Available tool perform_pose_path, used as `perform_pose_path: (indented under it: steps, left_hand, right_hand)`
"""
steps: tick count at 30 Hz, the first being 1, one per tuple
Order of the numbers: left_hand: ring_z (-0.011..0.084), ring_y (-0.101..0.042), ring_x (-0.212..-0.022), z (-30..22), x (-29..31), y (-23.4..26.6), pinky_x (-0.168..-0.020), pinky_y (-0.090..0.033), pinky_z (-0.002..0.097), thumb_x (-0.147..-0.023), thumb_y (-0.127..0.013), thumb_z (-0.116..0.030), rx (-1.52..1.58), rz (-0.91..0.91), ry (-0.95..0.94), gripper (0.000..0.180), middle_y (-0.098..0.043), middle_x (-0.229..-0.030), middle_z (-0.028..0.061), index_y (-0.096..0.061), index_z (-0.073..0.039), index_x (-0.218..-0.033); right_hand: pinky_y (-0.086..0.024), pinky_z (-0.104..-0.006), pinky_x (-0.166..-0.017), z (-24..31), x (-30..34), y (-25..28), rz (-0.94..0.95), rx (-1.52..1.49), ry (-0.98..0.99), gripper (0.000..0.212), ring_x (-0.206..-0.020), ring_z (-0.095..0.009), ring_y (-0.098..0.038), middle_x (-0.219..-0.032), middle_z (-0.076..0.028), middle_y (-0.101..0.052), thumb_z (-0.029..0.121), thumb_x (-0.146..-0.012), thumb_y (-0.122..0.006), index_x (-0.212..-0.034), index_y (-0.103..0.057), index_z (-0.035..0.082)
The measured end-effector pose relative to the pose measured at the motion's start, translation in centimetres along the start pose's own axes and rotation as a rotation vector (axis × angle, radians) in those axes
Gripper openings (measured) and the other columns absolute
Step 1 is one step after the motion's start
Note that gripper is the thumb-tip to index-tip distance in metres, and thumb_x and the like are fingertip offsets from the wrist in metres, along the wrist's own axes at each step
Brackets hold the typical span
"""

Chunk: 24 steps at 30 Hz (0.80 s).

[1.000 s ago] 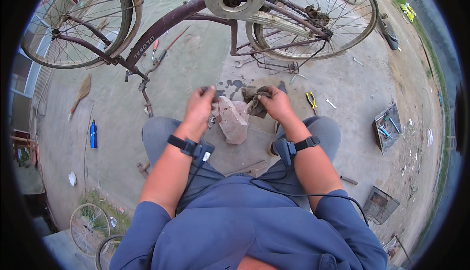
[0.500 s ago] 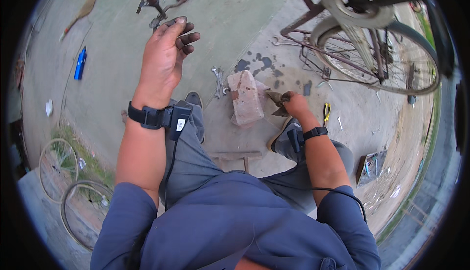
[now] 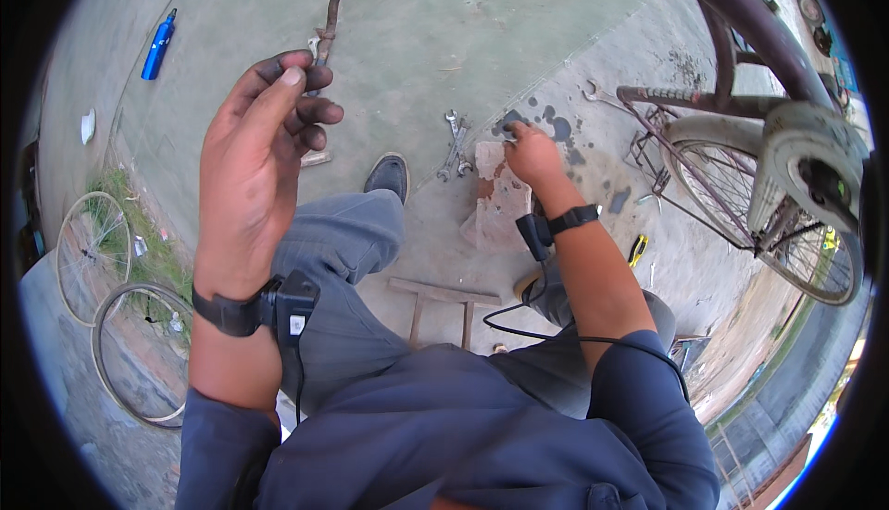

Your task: The person applies lubricant to a bicycle pedal, then screws it onto the crank arm by hand. They use a wrench to tighten the pedal and test its fit. Finally, they pick up a second pedal from the floor.

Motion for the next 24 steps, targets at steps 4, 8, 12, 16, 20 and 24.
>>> perform_pose_path:
  steps: [4, 8, 12, 16, 20, 24]
  left_hand:
    - [0.0159, -0.064, -0.086, 0.3, -0.2, 1.8, -0.070, -0.044, 0.0261, -0.098, -0.059, -0.022, -0.017, -0.057, 0.018, 0.030, -0.065, -0.108, 0.0094, -0.058, -0.001, -0.120]
    - [0.0150, -0.064, -0.085, 0.5, -0.4, 3.7, -0.069, -0.044, 0.0253, -0.099, -0.057, -0.022, -0.023, -0.098, 0.024, 0.030, -0.065, -0.108, 0.0097, -0.057, 0.000, -0.120]
    - [0.0141, -0.064, -0.084, 0.8, -0.4, 5.0, -0.068, -0.043, 0.0245, -0.100, -0.056, -0.022, -0.052, -0.142, 0.028, 0.029, -0.065, -0.108, 0.0097, -0.057, 0.000, -0.119]
    - [0.0137, -0.064, -0.083, 1.4, -0.7, 5.6, -0.068, -0.044, 0.0244, -0.100, -0.056, -0.022, -0.078, -0.160, 0.071, 0.028, -0.065, -0.108, 0.0099, -0.058, 0.000, -0.118]
    - [0.0137, -0.065, -0.082, 1.7, -0.8, 5.4, -0.068, -0.044, 0.0243, -0.099, -0.057, -0.022, -0.101, -0.166, 0.098, 0.028, -0.065, -0.108, 0.0103, -0.058, 0.000, -0.117]
    - [0.0138, -0.065, -0.082, 1.9, -1.0, 5.0, -0.068, -0.044, 0.0243, -0.099, -0.057, -0.022, -0.102, -0.153, 0.106, 0.028, -0.066, -0.107, 0.0103, -0.058, 0.000, -0.116]
  right_hand:
    - [-0.051, -0.0445, -0.093, 2.4, -2.8, -4.8, 0.149, 0.022, 0.013, 0.038, -0.111, -0.035, -0.061, -0.116, -0.016, -0.065, 0.021, -0.085, -0.063, -0.122, -0.062, 0.013]
    - [-0.049, -0.0452, -0.096, 2.5, -4.5, -8.5, 0.245, 0.044, 0.011, 0.041, -0.118, -0.036, -0.057, -0.124, -0.016, -0.060, 0.018, -0.086, -0.060, -0.127, -0.058, 0.013]
    - [-0.047, -0.0445, -0.100, 1.9, -6.1, -11.4, 0.335, 0.069, -0.016, 0.039, -0.122, -0.036, -0.055, -0.128, -0.016, -0.058, 0.017, -0.088, -0.057, -0.126, -0.058, 0.011]
    - [-0.045, -0.0434, -0.104, 1.2, -7.0, -13.7, 0.451, 0.116, -0.020, 0.037, -0.125, -0.035, -0.053, -0.131, -0.017, -0.056, 0.018, -0.088, -0.057, -0.124, -0.061, 0.011]
    - [-0.045, -0.0422, -0.105, 0.9, -7.8, -14.5, 0.451, 0.084, -0.006, 0.034, -0.126, -0.035, -0.052, -0.132, -0.017, -0.056, 0.021, -0.086, -0.059, -0.118, -0.067, 0.010]
    - [-0.047, -0.0408, -0.102, 1.1, -7.9, -14.3, 0.430, 0.036, 0.022, 0.033, -0.121, -0.034, -0.056, -0.126, -0.017, -0.061, 0.026, -0.085, -0.062, -0.113, -0.069, 0.010]
Point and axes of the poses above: each hand's wrist, its own x-axis away from the middle knuckle, its own y-axis out of the back of the hand, z = x × y, the point moved 10 cm from there along -x, towards the middle knuckle
